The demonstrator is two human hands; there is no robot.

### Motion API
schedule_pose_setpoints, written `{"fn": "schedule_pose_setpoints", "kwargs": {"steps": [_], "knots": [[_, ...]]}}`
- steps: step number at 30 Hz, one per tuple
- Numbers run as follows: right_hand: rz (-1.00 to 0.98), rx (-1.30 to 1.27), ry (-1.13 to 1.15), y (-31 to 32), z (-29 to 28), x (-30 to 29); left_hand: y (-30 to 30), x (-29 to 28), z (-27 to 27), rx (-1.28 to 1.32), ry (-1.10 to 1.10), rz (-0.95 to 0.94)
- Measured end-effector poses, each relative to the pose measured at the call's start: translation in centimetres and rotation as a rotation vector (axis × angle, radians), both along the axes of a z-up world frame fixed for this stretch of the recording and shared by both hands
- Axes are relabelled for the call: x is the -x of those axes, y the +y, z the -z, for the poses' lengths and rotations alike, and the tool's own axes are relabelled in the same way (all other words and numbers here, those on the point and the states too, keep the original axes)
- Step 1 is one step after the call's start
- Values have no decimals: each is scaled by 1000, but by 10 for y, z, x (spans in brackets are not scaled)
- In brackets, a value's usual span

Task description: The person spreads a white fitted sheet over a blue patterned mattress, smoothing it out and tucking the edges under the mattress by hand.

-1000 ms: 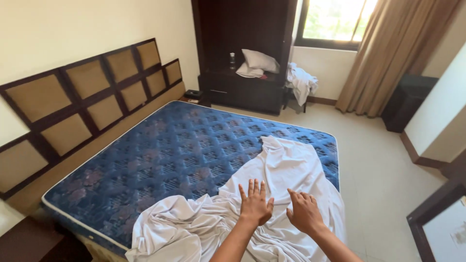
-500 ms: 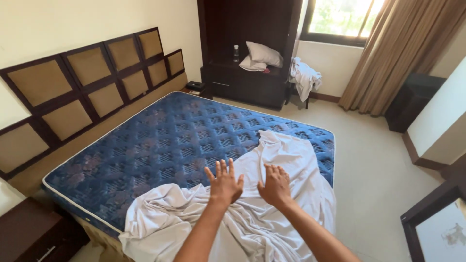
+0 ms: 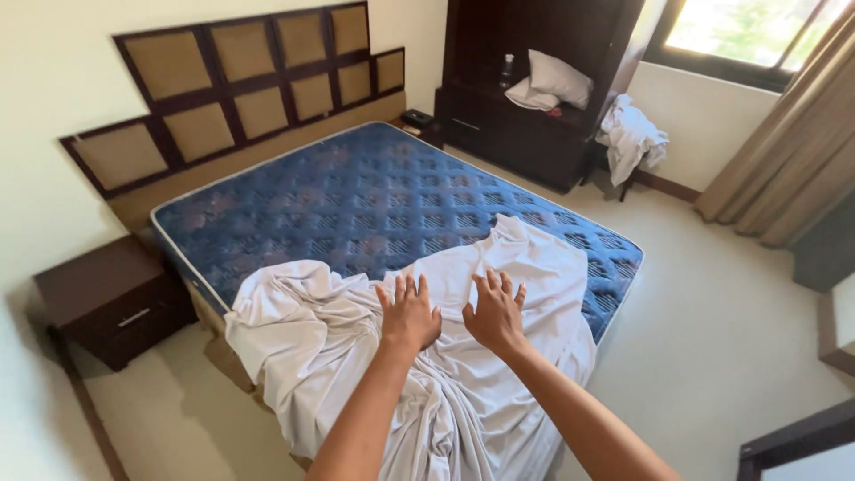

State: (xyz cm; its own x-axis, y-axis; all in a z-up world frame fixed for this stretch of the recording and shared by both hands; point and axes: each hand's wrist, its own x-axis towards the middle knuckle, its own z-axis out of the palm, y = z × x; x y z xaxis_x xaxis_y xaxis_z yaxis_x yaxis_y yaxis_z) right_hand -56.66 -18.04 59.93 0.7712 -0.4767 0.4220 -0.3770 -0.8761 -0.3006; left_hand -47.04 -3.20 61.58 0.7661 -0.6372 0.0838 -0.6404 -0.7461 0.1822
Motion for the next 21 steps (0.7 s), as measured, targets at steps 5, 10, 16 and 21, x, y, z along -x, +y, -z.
{"fn": "schedule_pose_setpoints", "kwargs": {"steps": [5, 10, 16, 21], "knots": [[-118, 23, -66, -2, -19, 46, 7, 51, -14, -10, 23, -13], [-97, 21, -80, 18, -31, 86, 26, 92, -18, 11, -7, -17], [-110, -26, -26, 77, -39, 117, 78, 135, -28, 9, 42, -55], [-163, -33, 36, 121, -25, 151, 113, 159, -5, -28, 109, -89]]}}
